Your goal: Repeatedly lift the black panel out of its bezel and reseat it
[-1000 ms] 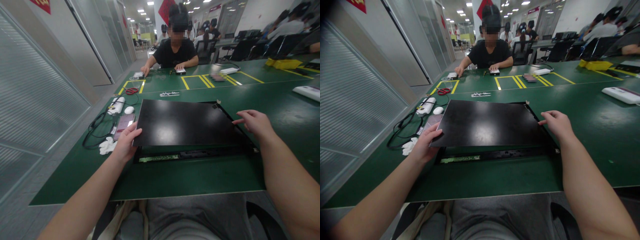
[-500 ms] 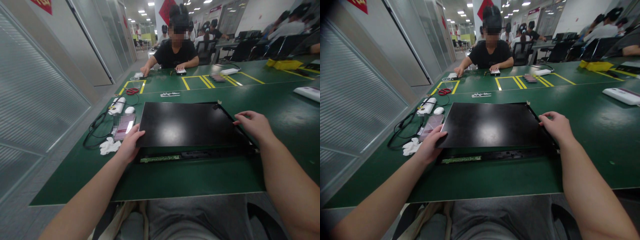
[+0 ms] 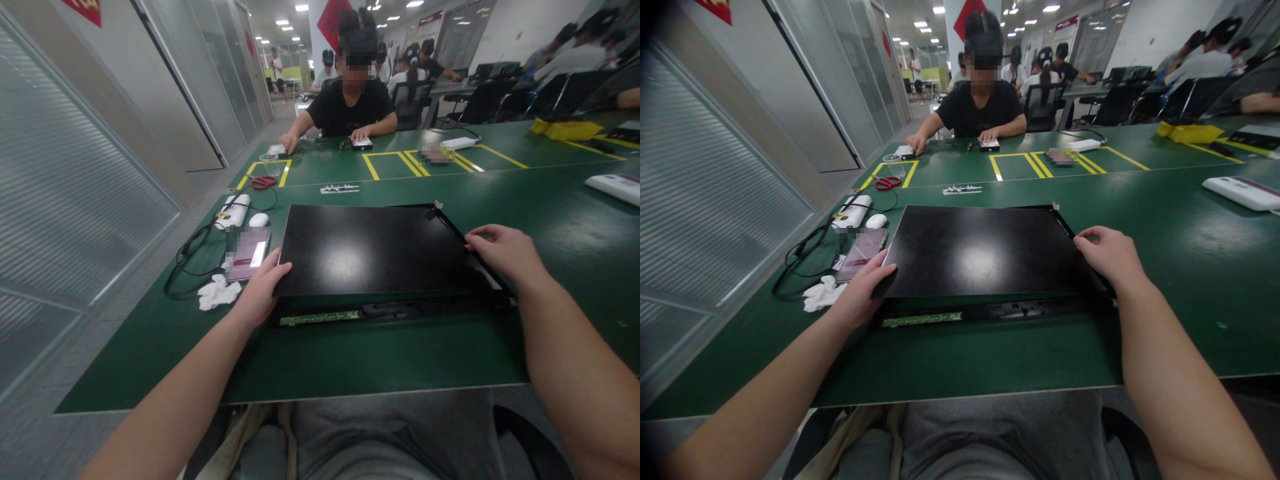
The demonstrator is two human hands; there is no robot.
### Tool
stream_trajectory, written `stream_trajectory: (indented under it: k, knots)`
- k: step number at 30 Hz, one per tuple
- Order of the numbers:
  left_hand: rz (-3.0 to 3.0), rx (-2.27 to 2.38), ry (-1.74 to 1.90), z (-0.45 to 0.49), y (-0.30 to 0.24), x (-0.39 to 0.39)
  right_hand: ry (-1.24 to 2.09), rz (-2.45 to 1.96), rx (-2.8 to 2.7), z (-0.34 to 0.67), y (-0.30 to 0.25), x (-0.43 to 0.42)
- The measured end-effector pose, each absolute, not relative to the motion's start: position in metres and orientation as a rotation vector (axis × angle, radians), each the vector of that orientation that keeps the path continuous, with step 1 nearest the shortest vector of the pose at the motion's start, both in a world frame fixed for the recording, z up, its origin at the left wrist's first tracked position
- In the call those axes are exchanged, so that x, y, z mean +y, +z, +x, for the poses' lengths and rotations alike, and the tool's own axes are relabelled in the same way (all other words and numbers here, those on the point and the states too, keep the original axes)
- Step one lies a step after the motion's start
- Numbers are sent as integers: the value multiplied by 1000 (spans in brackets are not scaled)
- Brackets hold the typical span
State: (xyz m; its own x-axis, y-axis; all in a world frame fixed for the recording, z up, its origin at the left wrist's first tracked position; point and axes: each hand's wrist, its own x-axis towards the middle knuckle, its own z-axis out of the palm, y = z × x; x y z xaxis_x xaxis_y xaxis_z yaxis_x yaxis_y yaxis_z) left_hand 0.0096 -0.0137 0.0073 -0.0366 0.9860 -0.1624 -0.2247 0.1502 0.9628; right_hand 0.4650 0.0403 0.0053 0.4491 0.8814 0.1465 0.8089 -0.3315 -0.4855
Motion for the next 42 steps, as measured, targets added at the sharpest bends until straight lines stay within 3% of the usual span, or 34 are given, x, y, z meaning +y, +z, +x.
stream_trajectory:
  k: [42]
  knots:
    - [862, 1153, 1152, 8, 10, -13, 217, -2274, -1419, 472, 7, 44]
